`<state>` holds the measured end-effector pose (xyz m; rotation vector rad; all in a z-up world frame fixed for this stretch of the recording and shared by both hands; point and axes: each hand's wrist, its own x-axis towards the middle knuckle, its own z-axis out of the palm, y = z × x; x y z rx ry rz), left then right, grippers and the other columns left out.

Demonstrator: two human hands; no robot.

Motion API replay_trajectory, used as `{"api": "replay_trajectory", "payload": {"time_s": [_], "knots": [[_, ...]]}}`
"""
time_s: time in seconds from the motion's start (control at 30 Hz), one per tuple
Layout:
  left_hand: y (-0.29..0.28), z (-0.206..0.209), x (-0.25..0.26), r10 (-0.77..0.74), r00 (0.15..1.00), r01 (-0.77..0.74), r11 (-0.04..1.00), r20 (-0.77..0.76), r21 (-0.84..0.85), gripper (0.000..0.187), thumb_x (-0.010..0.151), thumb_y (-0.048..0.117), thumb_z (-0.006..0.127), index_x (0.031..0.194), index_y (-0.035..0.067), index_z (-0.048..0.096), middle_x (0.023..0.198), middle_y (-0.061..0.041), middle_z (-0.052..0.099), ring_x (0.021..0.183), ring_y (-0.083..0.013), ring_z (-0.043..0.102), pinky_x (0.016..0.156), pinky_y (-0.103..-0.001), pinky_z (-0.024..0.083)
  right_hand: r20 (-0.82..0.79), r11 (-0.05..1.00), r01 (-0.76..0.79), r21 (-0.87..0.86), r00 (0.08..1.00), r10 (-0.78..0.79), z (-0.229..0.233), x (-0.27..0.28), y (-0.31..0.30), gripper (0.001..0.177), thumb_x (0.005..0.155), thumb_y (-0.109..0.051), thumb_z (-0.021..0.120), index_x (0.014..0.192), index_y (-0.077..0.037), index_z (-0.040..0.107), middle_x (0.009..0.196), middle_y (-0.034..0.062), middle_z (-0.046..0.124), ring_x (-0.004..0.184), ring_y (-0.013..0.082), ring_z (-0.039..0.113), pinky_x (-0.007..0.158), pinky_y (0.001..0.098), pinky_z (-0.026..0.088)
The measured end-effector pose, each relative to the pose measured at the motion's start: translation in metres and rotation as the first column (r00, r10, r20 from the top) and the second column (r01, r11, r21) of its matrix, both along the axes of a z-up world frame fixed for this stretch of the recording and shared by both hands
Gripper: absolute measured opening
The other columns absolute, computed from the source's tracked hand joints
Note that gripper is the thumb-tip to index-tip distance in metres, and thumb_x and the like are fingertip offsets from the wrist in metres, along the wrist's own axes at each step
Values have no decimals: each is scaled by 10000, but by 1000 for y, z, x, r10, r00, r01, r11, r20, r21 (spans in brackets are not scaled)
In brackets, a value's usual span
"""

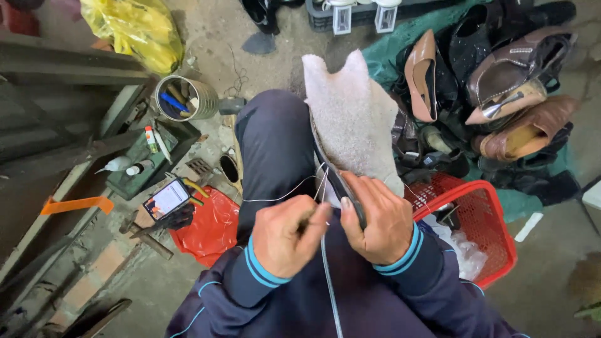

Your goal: Hand-stitching a shoe sole to the upper part of a shoe using a needle and thread.

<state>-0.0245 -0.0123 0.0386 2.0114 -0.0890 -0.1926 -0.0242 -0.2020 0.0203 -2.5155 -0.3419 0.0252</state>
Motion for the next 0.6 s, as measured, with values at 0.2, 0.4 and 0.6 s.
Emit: {"api": "replay_trajectory", "payload": {"time_s": [0.2,0.4,0.6], "knots": [[2,-31,19,-41,989,-33,879,145,475,402,956,365,680,641,203,492,501,4,518,447,-288,598,425,-362,459,49,990,124,-67,992,-121,-12,-9,-12,282,984,-357,519,1086,-195,725,663,-11,597,676,213,668,597,307,537],[-20,-28,32,-37,985,-34,919,171,392,123,907,208,746,998,135,705,810,-13,651,670,-305,708,564,-413,571,12,984,154,-90,988,-154,-18,-15,-19,240,1009,-390,513,947,-221,673,568,0,553,621,215,665,559,318,520],[2,-4,28,-96,994,105,961,51,-256,131,797,31,700,743,85,594,933,-67,611,916,-370,720,786,-365,573,-67,992,123,-25,990,-124,1,-2,-11,258,1001,-341,510,1101,-188,692,636,27,629,672,236,699,581,346,541]]}}
